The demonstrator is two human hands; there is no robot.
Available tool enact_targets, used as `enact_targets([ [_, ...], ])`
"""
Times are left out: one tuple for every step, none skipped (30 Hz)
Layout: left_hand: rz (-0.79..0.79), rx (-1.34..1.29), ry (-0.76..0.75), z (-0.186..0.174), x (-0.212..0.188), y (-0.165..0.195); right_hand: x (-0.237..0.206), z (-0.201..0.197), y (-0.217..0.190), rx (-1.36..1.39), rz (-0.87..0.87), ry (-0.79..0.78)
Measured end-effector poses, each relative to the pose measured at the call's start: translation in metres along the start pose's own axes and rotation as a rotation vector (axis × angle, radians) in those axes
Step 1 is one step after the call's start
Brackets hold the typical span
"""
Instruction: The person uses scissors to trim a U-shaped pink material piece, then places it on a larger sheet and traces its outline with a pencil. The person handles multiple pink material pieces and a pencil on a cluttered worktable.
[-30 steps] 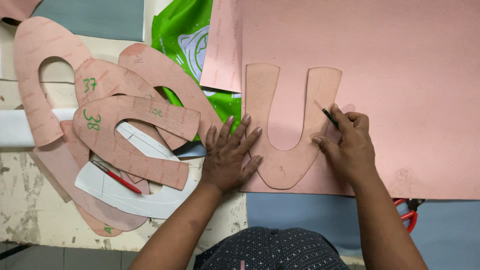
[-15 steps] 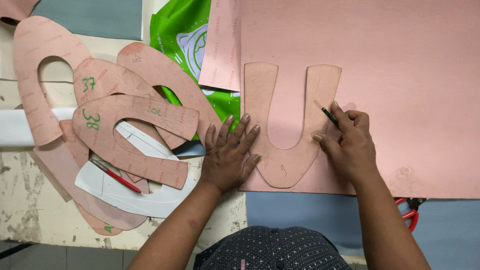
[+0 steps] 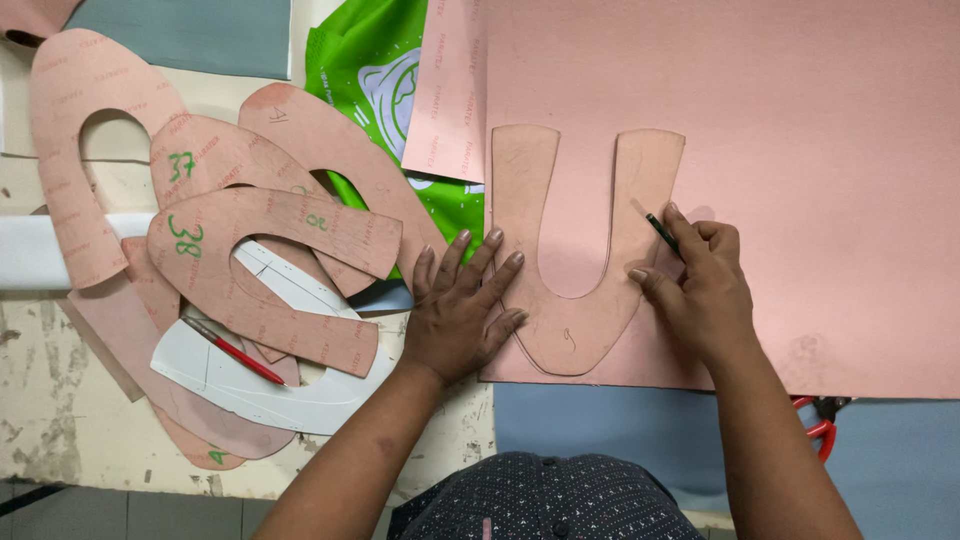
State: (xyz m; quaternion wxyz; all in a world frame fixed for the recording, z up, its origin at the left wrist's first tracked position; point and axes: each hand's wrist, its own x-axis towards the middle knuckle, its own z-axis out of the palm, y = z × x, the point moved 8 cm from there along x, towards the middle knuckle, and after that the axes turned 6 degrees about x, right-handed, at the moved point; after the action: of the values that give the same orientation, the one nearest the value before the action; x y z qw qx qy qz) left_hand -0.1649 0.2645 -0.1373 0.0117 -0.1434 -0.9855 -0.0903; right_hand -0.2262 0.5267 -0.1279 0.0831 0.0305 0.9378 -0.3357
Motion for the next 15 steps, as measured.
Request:
enact_targets([
  [0.001,-0.006,-0.004,0.0006,0.0003,0.0001,0.0001,0.0002,0.0004,0.003,0.0,0.0],
  [0.001,-0.012,-0.007,0.0011,0.0003,0.0003,0.0003,0.0002,0.0005,0.004,-0.001,0.0],
  [0.003,-0.012,-0.001,0.0008,0.0003,0.0006,0.0005,0.0003,0.0006,0.007,-0.001,0.001],
  [0.005,-0.011,0.005,0.0004,0.0001,0.0009,0.0003,0.0004,0.0011,0.003,0.006,-0.001],
  [0.008,-0.01,0.011,-0.0001,0.0,0.0012,0.0,0.0004,0.0016,-0.001,0.013,-0.004],
  [0.006,-0.007,0.008,0.0001,-0.0001,0.0012,-0.0002,0.0005,0.0021,-0.005,0.02,-0.006],
  [0.004,-0.004,0.005,0.0003,-0.0002,0.0012,-0.0002,0.0002,0.0016,0.003,0.016,-0.004],
  [0.002,-0.001,0.001,0.0005,-0.0003,0.0012,-0.0001,-0.0001,0.0011,0.01,0.012,-0.002],
  [0.003,0.001,0.004,0.0002,-0.0002,0.0014,-0.0001,-0.0004,0.0006,0.018,0.008,-0.001],
  [0.005,0.003,0.007,0.0,-0.0002,0.0016,0.0,-0.0008,-0.0001,0.013,0.0,0.0],
  [0.007,0.005,0.01,-0.0003,-0.0001,0.0018,0.0001,-0.0012,-0.0009,0.007,-0.008,0.001],
  [0.006,0.003,0.009,-0.0002,-0.0001,0.0017,0.0002,-0.0015,-0.0018,0.002,-0.016,0.002],
  [0.006,0.001,0.008,-0.0003,0.0,0.0017,0.0005,-0.0011,-0.0014,0.002,-0.005,-0.003],
  [0.006,-0.002,0.006,0.0001,0.0002,0.0014,0.0011,0.0002,-0.001,0.001,0.007,-0.009],
  [0.004,-0.011,0.001,0.0004,0.0001,0.0013,0.0016,0.0006,-0.0006,-0.001,0.018,-0.014],
])
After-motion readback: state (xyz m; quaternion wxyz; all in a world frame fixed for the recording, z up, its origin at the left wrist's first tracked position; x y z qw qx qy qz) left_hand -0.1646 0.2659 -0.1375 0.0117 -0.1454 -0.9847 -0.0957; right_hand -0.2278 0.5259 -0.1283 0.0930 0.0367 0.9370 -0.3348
